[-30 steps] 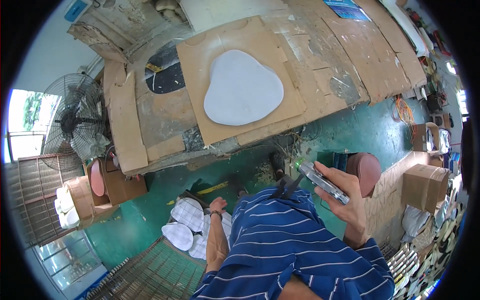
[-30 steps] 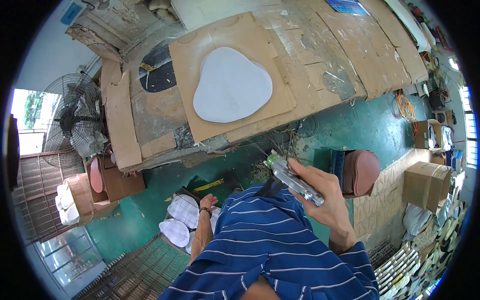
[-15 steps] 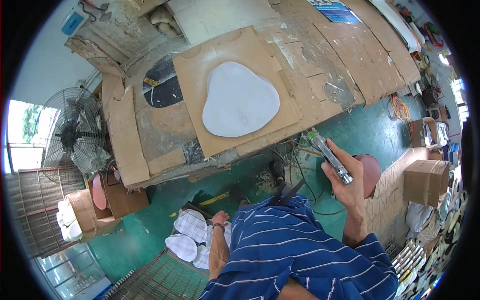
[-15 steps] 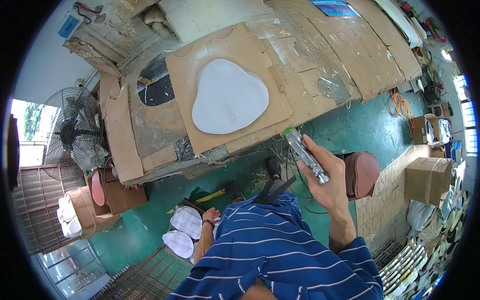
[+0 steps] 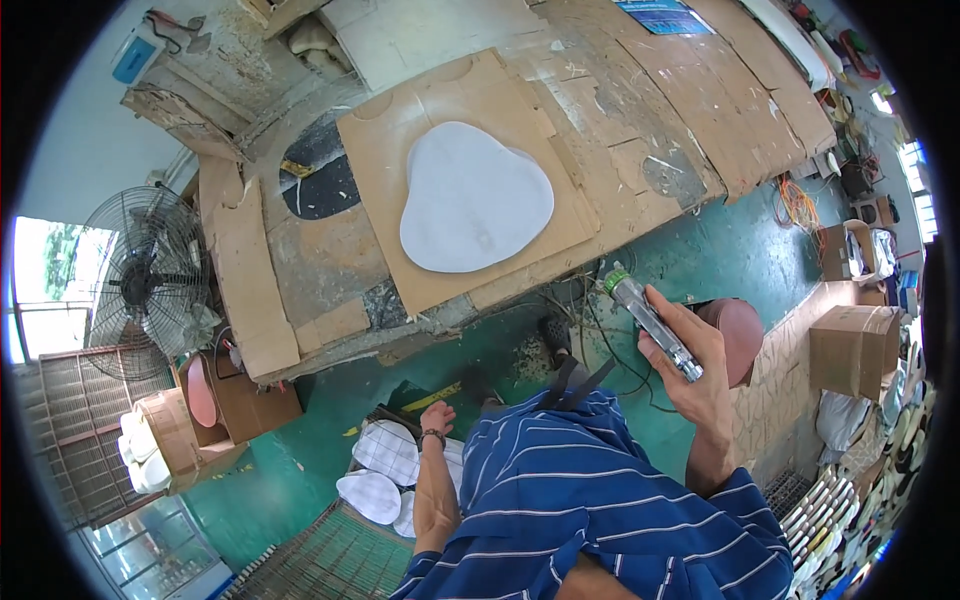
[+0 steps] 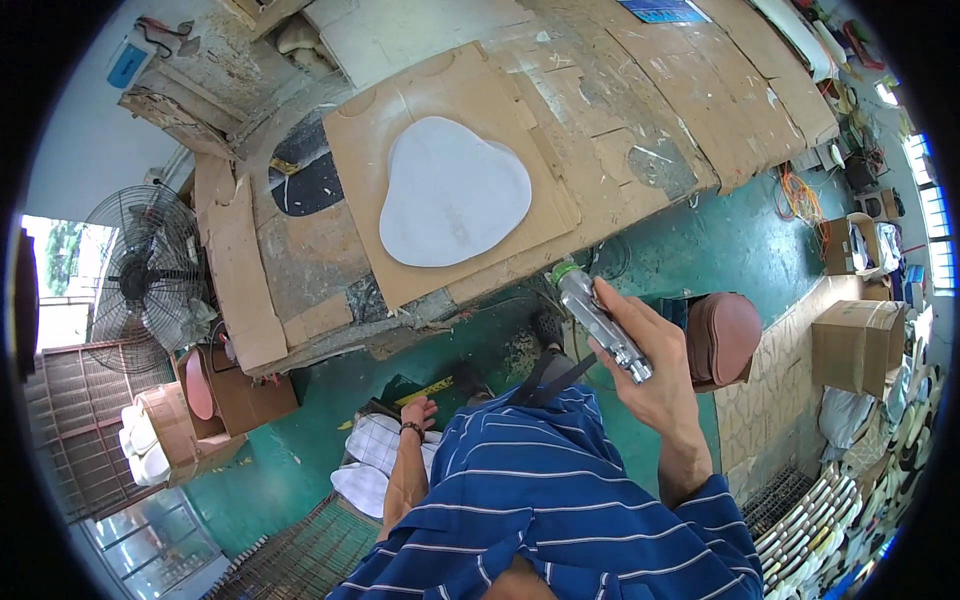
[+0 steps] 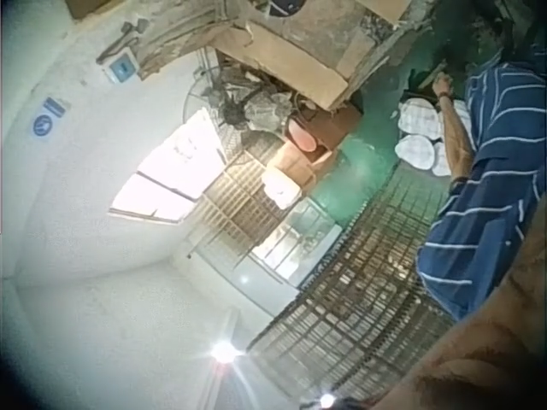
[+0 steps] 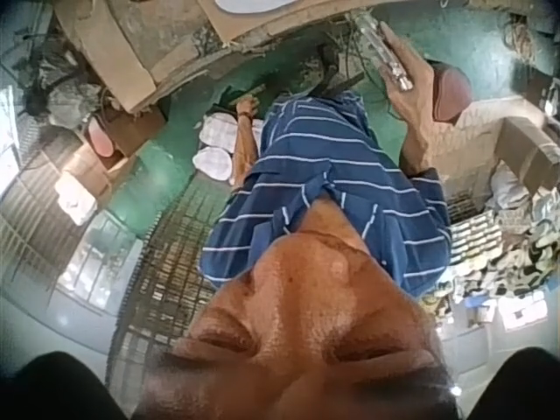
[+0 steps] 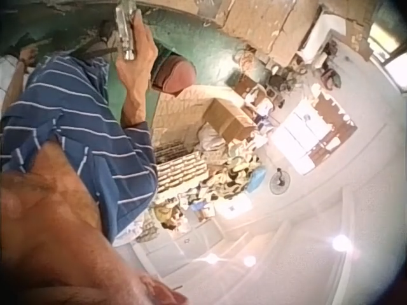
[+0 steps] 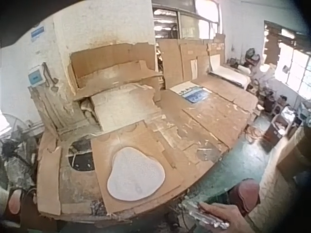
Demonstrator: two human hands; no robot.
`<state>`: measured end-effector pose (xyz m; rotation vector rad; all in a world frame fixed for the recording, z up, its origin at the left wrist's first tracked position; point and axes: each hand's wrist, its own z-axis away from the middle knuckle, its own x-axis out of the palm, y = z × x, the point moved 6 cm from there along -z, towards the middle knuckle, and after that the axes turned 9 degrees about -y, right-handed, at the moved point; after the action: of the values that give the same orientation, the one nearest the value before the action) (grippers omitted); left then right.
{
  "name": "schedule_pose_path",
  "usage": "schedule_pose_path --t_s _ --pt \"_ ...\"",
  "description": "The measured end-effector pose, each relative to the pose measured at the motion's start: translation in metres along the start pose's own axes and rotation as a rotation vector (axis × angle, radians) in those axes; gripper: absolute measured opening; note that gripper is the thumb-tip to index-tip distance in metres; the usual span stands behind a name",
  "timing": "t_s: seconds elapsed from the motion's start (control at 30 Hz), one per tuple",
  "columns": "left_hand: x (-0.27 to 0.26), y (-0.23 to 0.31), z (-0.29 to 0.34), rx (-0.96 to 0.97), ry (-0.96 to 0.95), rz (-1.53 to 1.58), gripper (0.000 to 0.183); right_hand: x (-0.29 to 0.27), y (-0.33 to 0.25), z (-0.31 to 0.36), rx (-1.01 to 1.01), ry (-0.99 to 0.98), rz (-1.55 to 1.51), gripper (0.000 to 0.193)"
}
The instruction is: The person picks up white material pieces, places them on a template, and applies a spray adhesive using a hand-held tool.
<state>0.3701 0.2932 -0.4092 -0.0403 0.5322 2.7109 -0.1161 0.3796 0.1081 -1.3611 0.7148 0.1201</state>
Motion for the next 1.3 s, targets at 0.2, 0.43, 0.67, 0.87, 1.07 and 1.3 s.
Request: schedule_pose_path --t_s 0.2,0.43,0.67,0.87,1.07,1.3 --pt "0.004 0.005 -0.003 0.008 0.001 0.031 0.028 -0.003 -0.004 0.0 -0.005 0.055 0.061 0.059" --pt "0.005 -0.02 -0.005 -0.065 -0.005 0.018 0.029 -0.007 -0.011 0.012 -0.01 -0.026 0.109 0.058" --pt "0.005 -0.028 -0.01 -0.124 -0.022 -0.017 0.028 -0.008 -0.015 0.017 0.05 -0.015 0.051 0.059" --pt "0.022 0.028 -0.03 0.09 -0.094 -0.033 0.032 -0.003 -0.008 0.03 0.074 -0.199 0.02 0.05" --pt "0.068 0.134 -0.023 0.472 -0.126 0.033 0.031 -0.015 -0.009 0.04 0.041 -0.026 0.061 0.059" --pt "0.106 0.247 -0.017 0.877 -0.017 0.051 0.028 -0.023 0.0 0.056 0.126 0.0 0.016 0.059"
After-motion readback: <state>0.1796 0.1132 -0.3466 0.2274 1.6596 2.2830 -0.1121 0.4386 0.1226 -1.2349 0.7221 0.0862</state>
